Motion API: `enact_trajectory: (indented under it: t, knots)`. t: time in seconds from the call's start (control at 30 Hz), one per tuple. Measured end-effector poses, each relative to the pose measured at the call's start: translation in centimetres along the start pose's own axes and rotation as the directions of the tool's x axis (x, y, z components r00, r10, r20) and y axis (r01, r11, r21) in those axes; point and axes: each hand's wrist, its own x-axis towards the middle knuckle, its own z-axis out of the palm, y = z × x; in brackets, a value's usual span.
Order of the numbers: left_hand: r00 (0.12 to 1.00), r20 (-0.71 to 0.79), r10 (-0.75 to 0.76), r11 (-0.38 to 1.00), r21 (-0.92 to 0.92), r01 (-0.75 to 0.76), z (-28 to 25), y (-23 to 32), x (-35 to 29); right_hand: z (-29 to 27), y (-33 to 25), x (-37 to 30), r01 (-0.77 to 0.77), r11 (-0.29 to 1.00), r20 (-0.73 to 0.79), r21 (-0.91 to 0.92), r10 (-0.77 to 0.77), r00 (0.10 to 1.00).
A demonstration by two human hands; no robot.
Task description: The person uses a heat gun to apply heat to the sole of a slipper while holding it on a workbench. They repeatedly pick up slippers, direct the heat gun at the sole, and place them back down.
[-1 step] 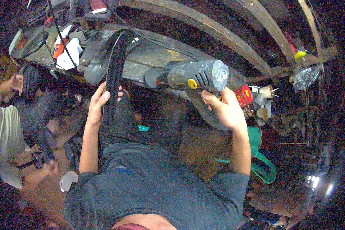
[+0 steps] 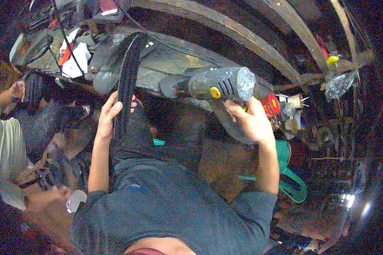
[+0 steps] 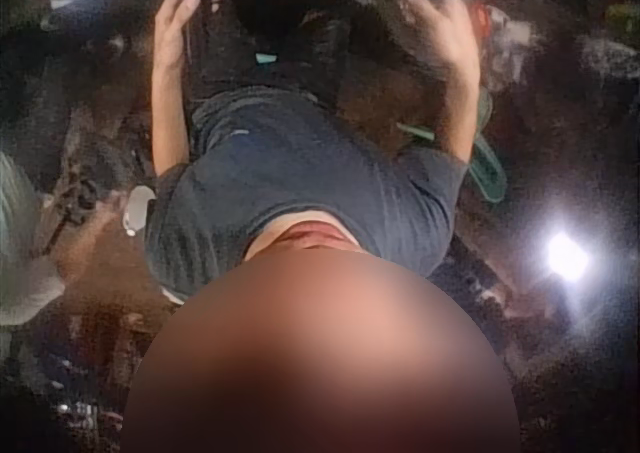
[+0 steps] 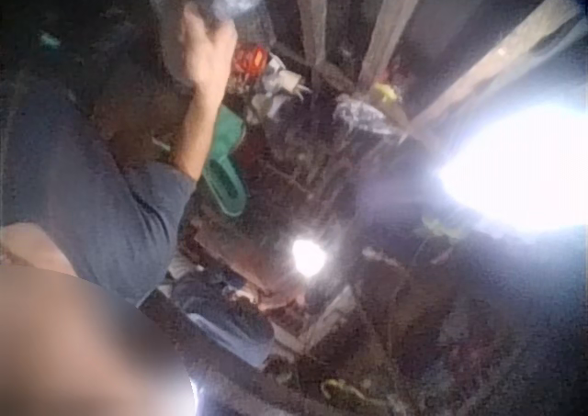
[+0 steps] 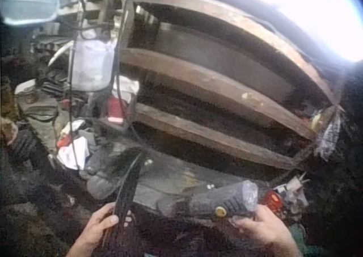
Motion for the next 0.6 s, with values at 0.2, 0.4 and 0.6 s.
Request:
enact_trajectory:
  t: [0.2, 0.4, 0.6]
  knots:
    - [0.999, 0.035, 0.018, 0.999, 0.034, -0.02, 0.8, -0.5, 0.4, -1.5, 1.3, -0.6, 0.007, 0.999, -0.118, 0.045, -0.002, 0.993]
    - [0.999, 0.037, 0.003, 0.999, 0.053, -0.005, 1.7, -1.1, 0.9, -2.8, 2.8, -0.6, -0.012, 0.999, -0.175, 0.037, 0.018, 0.984]
    - [0.997, 0.078, 0.009, 0.999, 0.035, -0.012, 3.0, -1.6, 1.9, -2.5, 3.8, -0.1, 0.039, 0.996, -0.183, 0.084, -0.023, 0.983]
